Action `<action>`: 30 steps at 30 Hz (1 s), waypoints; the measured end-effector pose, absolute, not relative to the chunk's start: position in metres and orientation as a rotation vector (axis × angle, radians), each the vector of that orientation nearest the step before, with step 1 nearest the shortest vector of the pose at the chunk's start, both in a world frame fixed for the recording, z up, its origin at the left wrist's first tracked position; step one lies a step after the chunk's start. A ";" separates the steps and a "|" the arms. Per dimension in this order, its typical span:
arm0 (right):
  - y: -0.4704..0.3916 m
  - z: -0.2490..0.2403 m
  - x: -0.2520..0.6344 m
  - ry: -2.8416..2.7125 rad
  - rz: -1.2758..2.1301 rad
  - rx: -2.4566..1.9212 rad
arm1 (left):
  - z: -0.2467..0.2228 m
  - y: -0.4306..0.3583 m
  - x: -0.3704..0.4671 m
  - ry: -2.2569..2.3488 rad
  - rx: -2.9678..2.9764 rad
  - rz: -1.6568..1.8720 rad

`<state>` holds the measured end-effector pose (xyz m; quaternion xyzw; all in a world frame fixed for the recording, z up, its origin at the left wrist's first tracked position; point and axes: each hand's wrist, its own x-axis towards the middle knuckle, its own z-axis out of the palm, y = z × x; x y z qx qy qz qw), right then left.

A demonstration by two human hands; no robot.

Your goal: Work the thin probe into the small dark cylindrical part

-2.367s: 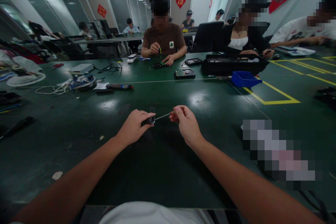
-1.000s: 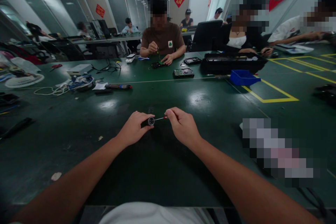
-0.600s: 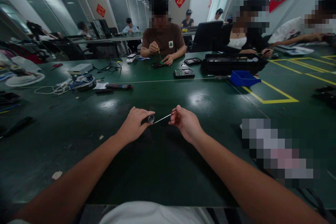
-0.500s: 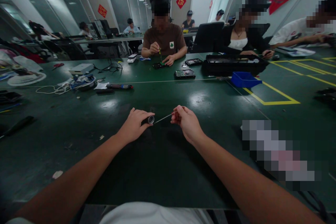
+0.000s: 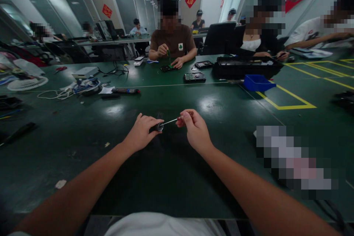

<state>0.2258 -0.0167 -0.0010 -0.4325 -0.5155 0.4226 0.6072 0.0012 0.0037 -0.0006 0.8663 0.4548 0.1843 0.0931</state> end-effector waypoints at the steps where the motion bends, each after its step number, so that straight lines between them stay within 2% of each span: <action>1: -0.018 0.000 0.226 -1.224 0.950 -1.006 | 0.000 0.004 0.001 1.351 2.573 0.541; 9: -0.028 0.002 0.225 -1.461 0.779 -1.102 | -0.001 0.002 0.001 1.346 2.579 0.531; 21: -0.029 0.010 0.228 -1.513 0.594 -1.245 | -0.003 0.005 0.002 1.378 2.483 0.515; 30: -0.030 0.007 0.228 -1.600 0.621 -1.176 | -0.004 0.004 0.002 1.370 2.460 0.525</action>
